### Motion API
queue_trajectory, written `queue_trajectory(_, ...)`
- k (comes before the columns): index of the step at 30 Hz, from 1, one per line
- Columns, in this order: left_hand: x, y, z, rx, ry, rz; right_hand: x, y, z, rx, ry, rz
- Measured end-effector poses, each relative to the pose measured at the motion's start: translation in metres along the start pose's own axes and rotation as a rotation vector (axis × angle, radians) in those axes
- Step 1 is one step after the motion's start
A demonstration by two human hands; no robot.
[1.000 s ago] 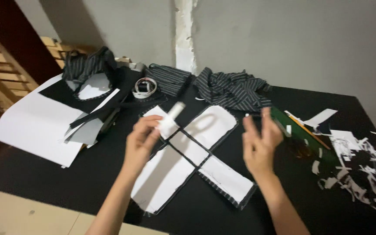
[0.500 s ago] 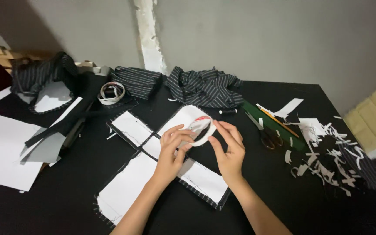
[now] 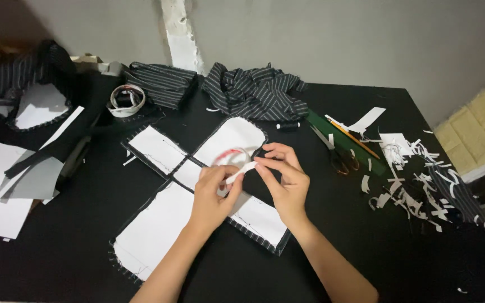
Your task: Applying double-sided tape to the edges of a cross-shaped material
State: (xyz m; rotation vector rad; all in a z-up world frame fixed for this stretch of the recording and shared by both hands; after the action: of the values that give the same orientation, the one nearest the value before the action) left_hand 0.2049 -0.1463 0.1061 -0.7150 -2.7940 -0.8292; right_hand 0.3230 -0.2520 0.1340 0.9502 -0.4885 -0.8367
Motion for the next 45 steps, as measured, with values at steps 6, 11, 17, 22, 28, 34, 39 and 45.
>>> queue_trajectory(6,0.018,0.004,-0.004,-0.022,0.053,-0.115,-0.001,0.016,0.014,0.264,-0.251,0.263)
queue_trajectory(11,0.034,0.007,0.005,-0.024,0.090,-0.257,0.074,0.030,-0.052,0.016,-0.780,0.338)
queue_trajectory(17,0.039,0.007,-0.004,-0.014,0.053,-0.284,0.184,-0.019,-0.147,-0.568,-1.401,0.591)
queue_trajectory(22,0.039,0.005,0.003,0.036,0.025,-0.285,0.181,-0.027,-0.145,-0.773,-1.119,0.535)
queue_trajectory(28,0.053,0.009,0.017,0.189,-0.059,-0.358,0.214,-0.024,-0.148,-0.751,-0.983,0.287)
queue_trajectory(34,0.059,0.009,0.030,0.304,-0.138,-0.400,0.173,-0.030,-0.152,-0.946,0.066,0.084)
queue_trajectory(39,0.059,0.011,0.032,0.300,-0.166,-0.414,0.116,0.000,-0.115,-0.735,1.441,-0.392)
queue_trajectory(45,0.055,0.015,0.026,0.275,-0.212,-0.355,0.061,0.013,-0.072,-0.150,0.563,0.152)
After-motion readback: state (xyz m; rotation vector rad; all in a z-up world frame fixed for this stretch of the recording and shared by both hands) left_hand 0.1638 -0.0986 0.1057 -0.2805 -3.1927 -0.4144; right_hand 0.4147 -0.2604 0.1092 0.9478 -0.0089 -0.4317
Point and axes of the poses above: each hand's wrist, its own y-axis towards the middle knuckle, its own x-axis out of the back of the hand, z = x × y, the point moved 9 cm from there along y, towards the middle knuckle, and after that the axes turned 15 degrees about x, right-handed, at the moved point
